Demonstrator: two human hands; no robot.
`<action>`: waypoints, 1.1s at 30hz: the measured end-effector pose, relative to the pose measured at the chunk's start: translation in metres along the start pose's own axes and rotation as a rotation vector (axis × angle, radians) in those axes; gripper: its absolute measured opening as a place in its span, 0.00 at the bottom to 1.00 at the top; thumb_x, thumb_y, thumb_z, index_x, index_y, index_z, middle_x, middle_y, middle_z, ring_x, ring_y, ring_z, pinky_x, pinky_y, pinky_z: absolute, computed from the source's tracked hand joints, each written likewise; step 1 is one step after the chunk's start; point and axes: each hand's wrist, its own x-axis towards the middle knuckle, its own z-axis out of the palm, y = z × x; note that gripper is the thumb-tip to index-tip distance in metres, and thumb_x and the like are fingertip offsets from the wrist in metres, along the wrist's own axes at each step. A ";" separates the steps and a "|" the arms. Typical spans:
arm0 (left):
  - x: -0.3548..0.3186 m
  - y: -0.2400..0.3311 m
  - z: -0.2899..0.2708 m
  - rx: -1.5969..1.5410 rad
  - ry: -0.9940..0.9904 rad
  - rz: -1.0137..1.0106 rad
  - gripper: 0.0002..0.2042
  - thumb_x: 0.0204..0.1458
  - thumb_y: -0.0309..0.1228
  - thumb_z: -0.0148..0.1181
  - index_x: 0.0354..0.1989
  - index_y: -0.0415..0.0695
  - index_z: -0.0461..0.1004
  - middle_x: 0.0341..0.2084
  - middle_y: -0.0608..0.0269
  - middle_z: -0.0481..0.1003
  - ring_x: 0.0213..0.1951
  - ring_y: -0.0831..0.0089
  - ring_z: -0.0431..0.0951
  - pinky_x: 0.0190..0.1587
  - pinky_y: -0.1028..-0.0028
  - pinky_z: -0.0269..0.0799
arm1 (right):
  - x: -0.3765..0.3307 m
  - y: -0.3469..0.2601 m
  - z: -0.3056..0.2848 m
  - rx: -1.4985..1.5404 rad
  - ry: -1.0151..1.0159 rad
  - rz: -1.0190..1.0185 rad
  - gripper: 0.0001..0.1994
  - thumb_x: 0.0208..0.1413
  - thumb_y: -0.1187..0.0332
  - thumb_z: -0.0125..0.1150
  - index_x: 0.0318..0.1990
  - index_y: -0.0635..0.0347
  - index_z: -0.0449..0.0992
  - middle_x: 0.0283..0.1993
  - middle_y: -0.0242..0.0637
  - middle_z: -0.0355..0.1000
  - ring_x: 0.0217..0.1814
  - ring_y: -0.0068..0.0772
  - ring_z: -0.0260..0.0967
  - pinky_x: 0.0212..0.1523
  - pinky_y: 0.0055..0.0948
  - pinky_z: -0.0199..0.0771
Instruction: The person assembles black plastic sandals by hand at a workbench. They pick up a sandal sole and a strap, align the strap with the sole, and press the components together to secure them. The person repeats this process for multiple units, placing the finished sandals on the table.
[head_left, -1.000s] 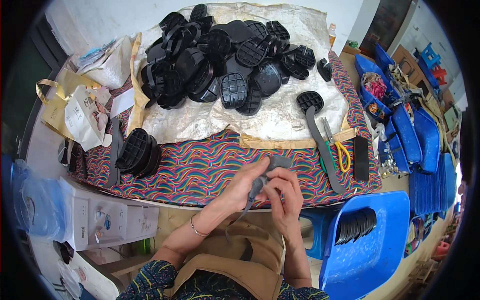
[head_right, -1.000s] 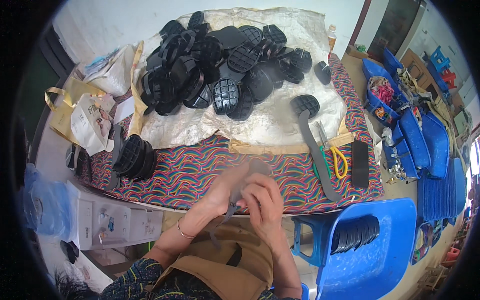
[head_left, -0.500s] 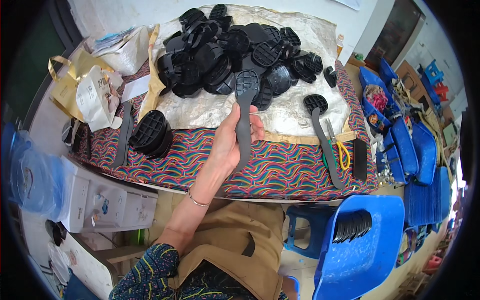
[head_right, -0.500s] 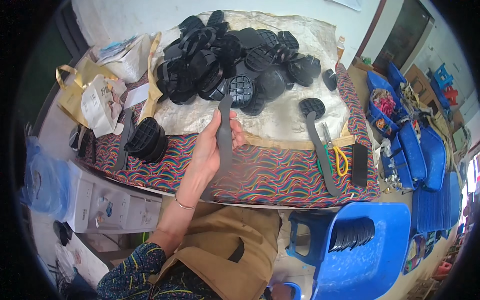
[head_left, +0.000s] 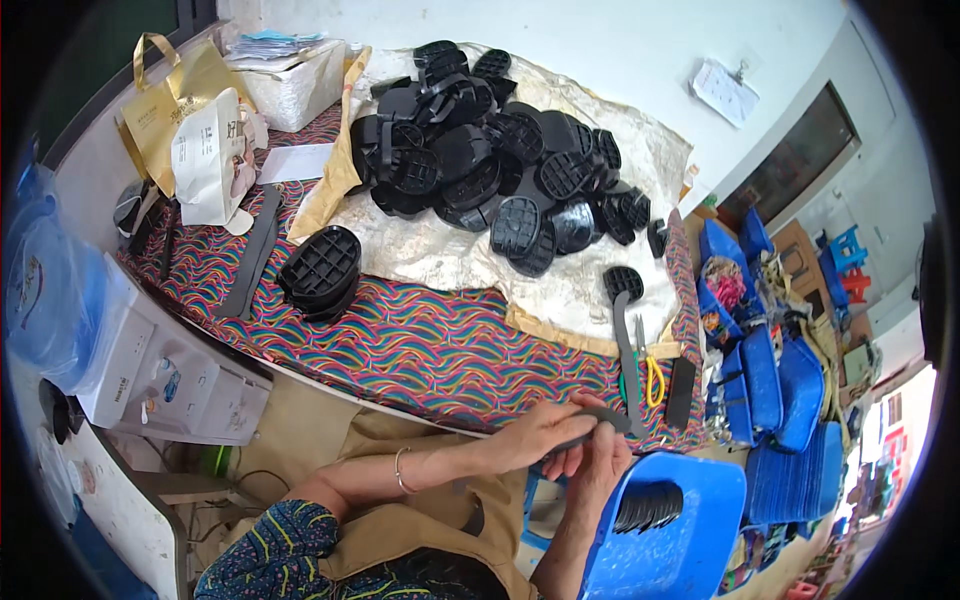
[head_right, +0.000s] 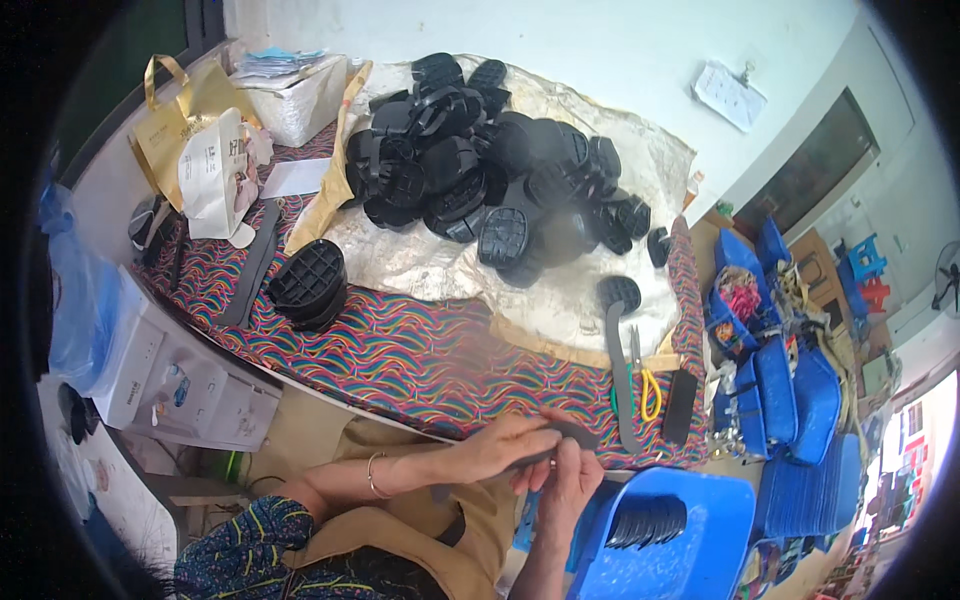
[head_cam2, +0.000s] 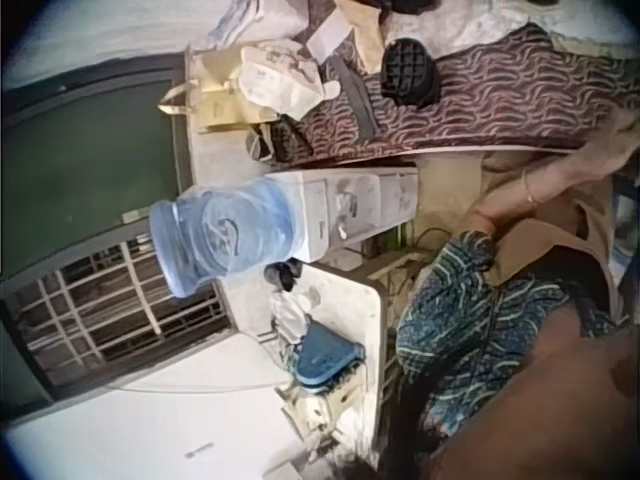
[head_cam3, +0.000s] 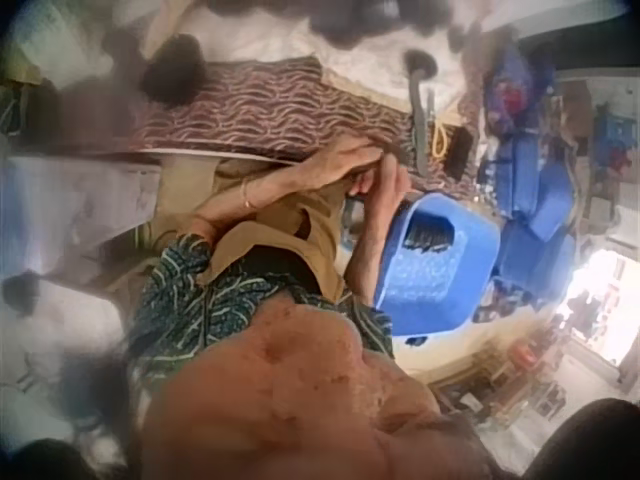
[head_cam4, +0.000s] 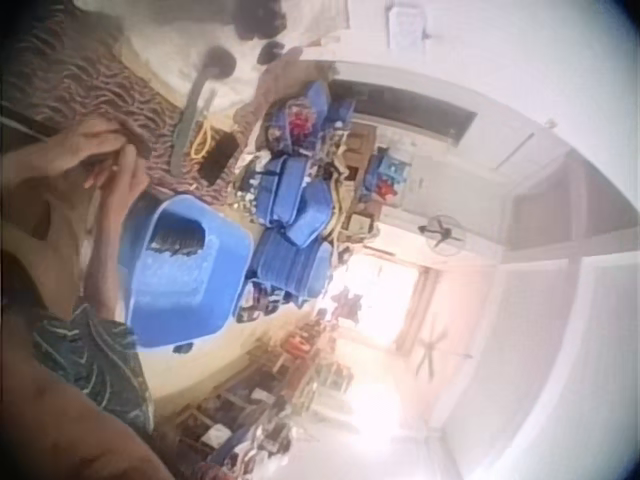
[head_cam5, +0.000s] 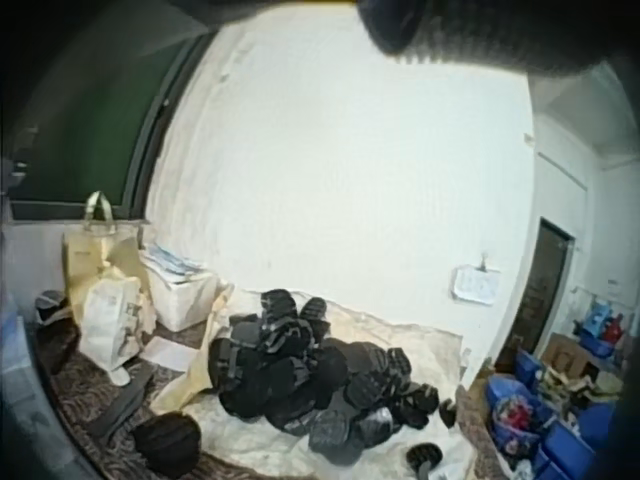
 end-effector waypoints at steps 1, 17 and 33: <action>-0.002 -0.001 -0.001 0.029 -0.001 0.015 0.18 0.67 0.39 0.43 0.37 0.36 0.73 0.19 0.60 0.74 0.19 0.76 0.74 0.23 0.77 0.69 | 0.008 -0.007 0.008 -0.033 0.010 -0.009 0.21 0.67 0.56 0.49 0.41 0.72 0.75 0.24 0.40 0.73 0.19 0.24 0.68 0.20 0.23 0.68; -0.027 -0.048 -0.026 0.076 -0.341 -0.082 0.12 0.65 0.33 0.47 0.38 0.36 0.72 0.19 0.64 0.73 0.16 0.79 0.73 0.20 0.78 0.69 | 0.065 -0.066 -0.097 0.015 0.783 -0.587 0.14 0.64 0.58 0.56 0.34 0.61 0.72 0.28 0.33 0.69 0.22 0.22 0.62 0.22 0.19 0.61; 0.100 0.015 -0.125 1.221 0.377 0.393 0.13 0.56 0.28 0.56 0.49 0.40 0.75 0.37 0.53 0.78 0.35 0.64 0.80 0.38 0.66 0.74 | 0.049 -0.090 -0.119 0.887 -1.132 -0.295 0.11 0.65 0.66 0.49 0.41 0.67 0.68 0.18 0.42 0.68 0.10 0.33 0.65 0.07 0.27 0.65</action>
